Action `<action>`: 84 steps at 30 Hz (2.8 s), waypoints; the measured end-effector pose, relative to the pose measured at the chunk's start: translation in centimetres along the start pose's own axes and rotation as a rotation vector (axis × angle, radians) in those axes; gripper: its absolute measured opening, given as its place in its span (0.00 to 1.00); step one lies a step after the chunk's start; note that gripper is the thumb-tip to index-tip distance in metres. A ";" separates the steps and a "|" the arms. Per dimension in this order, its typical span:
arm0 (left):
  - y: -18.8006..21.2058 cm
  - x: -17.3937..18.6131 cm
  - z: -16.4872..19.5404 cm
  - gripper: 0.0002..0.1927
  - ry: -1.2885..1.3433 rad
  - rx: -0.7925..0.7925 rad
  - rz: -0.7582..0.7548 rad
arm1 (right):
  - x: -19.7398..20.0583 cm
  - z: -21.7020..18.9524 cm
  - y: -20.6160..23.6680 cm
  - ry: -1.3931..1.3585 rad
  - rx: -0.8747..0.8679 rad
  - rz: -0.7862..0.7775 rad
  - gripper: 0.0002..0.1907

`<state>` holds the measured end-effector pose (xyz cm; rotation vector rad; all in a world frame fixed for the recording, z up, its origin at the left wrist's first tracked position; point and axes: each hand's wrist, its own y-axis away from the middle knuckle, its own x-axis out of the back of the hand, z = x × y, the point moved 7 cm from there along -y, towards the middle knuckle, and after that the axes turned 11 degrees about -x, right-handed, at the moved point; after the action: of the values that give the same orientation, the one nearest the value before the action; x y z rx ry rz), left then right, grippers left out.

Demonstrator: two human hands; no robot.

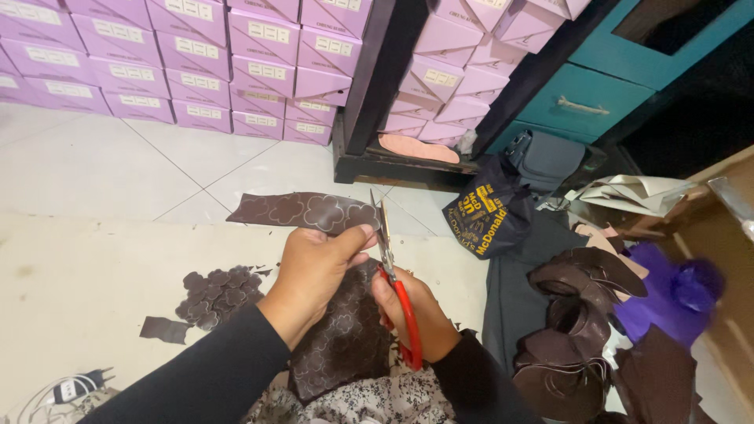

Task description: The person cuts a brown patterned fabric using red-handled scissors, following a pre-drawn outline to create a specific shape. The person holds the fabric with one hand and uses the scissors with the other to carefully trace the design.

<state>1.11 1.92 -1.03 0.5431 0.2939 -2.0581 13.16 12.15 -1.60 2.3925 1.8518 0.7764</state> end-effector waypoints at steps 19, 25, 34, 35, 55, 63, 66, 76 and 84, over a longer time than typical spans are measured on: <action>0.2 -0.8 0.6 0.09 0.005 -0.051 -0.002 | -0.5 -0.3 0.1 -0.001 0.001 0.100 0.25; 0.2 -0.6 0.9 0.10 0.015 -0.062 0.001 | -0.3 -0.3 0.4 -0.023 -0.033 0.107 0.23; 0.2 -0.4 1.0 0.10 0.019 -0.045 -0.006 | 0.1 0.0 0.6 -0.030 -0.035 0.071 0.21; 0.2 -0.3 1.0 0.09 0.022 -0.038 -0.006 | 0.1 -0.1 0.6 -0.036 -0.026 0.066 0.21; -0.1 0.3 1.5 0.09 -0.078 -0.020 -0.081 | 1.0 -1.1 1.4 0.155 0.047 0.043 0.23; -0.1 0.2 1.8 0.09 -0.066 -0.027 -0.134 | 0.6 0.6 1.2 -0.139 -0.119 -0.102 0.18; -0.1 -0.2 1.6 0.08 -0.077 -0.016 -0.163 | 0.2 0.0 1.2 -0.170 -0.002 -0.175 0.16; 0.0 -0.4 1.9 0.07 -0.049 -0.070 -0.187 | 0.4 0.0 1.2 -0.223 0.003 -0.198 0.18; 0.1 -0.3 2.0 0.07 -0.087 -0.066 -0.173 | 0.6 -0.1 1.5 -0.167 -0.024 -0.168 0.18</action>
<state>0.79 1.30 0.84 0.3984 0.3672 -2.2238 14.56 12.26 -0.84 2.1767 1.9322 0.5628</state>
